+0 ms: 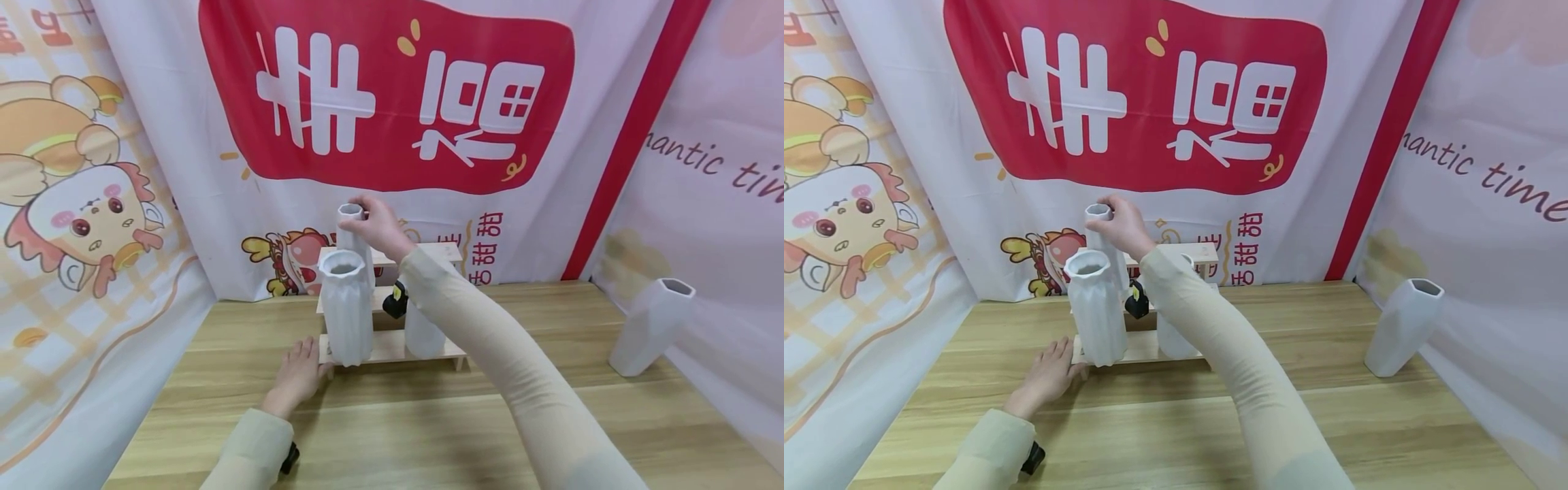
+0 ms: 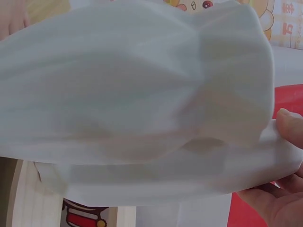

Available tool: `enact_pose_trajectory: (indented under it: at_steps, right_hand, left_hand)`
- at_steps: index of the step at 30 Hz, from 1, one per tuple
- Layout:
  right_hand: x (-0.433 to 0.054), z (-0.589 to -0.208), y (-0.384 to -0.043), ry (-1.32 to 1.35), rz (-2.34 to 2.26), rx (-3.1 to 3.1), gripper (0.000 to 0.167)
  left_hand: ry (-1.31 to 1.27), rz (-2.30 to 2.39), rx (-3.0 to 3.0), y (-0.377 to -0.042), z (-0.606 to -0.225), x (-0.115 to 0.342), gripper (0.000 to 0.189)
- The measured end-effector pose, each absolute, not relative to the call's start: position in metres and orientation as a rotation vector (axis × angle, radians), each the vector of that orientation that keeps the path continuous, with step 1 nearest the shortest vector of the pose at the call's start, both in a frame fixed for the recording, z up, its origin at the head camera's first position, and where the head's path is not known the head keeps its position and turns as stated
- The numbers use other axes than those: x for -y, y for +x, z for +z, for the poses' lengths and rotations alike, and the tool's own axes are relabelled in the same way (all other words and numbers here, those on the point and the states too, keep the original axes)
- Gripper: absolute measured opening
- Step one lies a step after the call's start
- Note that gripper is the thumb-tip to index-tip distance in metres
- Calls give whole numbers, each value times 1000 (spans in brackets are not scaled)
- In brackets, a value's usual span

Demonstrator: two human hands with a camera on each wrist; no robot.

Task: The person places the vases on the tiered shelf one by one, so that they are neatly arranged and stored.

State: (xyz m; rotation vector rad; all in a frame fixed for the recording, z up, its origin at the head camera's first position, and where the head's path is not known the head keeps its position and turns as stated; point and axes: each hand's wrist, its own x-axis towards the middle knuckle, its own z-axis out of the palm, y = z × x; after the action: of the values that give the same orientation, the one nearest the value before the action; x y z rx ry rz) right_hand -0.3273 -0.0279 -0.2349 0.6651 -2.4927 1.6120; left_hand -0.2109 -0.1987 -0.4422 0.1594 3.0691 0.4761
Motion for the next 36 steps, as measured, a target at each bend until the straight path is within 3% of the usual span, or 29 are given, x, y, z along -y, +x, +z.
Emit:
enact_pose_trajectory:
  at_steps: [27,36]
  right_hand:
    - [26,-237,-334,684,1663,2545,42]
    - [24,-237,-331,694,1660,2553,55]
  left_hand:
    - [171,451,-3071,-213,-444,199,62]
    - [170,454,-3072,-211,-441,198,62]
